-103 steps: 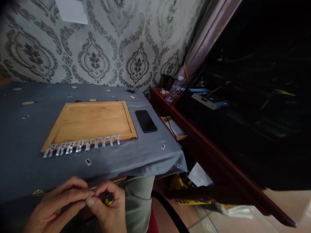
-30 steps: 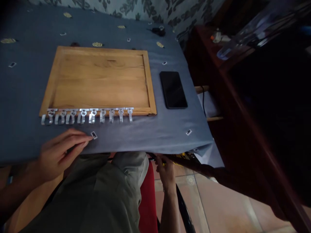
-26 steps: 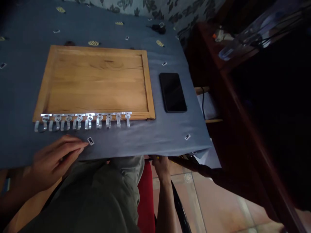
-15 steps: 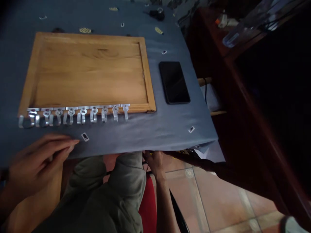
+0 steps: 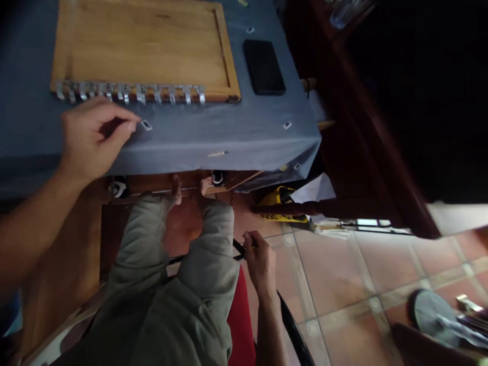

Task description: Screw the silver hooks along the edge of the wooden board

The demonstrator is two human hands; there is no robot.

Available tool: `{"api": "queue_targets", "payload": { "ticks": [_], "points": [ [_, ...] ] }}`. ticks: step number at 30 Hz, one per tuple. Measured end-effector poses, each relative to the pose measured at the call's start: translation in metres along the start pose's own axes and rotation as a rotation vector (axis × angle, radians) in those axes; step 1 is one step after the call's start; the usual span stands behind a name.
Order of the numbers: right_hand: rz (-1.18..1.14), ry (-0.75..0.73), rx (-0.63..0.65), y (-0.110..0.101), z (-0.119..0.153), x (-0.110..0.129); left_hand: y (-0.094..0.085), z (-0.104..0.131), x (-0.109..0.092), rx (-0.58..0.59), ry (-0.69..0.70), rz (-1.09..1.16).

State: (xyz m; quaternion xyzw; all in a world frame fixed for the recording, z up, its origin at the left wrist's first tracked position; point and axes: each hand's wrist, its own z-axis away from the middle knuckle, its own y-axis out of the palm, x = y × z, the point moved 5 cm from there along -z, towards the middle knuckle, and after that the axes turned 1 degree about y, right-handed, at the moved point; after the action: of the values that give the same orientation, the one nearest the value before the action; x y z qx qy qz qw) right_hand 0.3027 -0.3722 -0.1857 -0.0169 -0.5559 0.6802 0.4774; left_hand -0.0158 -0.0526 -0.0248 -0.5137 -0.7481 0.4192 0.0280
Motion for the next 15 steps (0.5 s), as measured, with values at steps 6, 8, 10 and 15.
{"api": "queue_targets", "payload": {
  "ticks": [6,8,10,15],
  "points": [
    [0.349,0.199,-0.158,-0.042,0.058,-0.062,0.015,-0.007,0.021,0.089,-0.199,0.029],
    [0.428,0.267,-0.166,-0.046,0.073,-0.078,0.016,-0.008,0.020,0.065,-0.183,0.036],
    [0.480,0.320,-0.161,-0.046,0.085,-0.091,0.016,-0.007,0.017,0.045,-0.170,0.044],
    [0.560,0.388,-0.165,-0.044,0.102,-0.109,0.012,-0.005,0.008,0.019,-0.148,0.045]
  ]
}}
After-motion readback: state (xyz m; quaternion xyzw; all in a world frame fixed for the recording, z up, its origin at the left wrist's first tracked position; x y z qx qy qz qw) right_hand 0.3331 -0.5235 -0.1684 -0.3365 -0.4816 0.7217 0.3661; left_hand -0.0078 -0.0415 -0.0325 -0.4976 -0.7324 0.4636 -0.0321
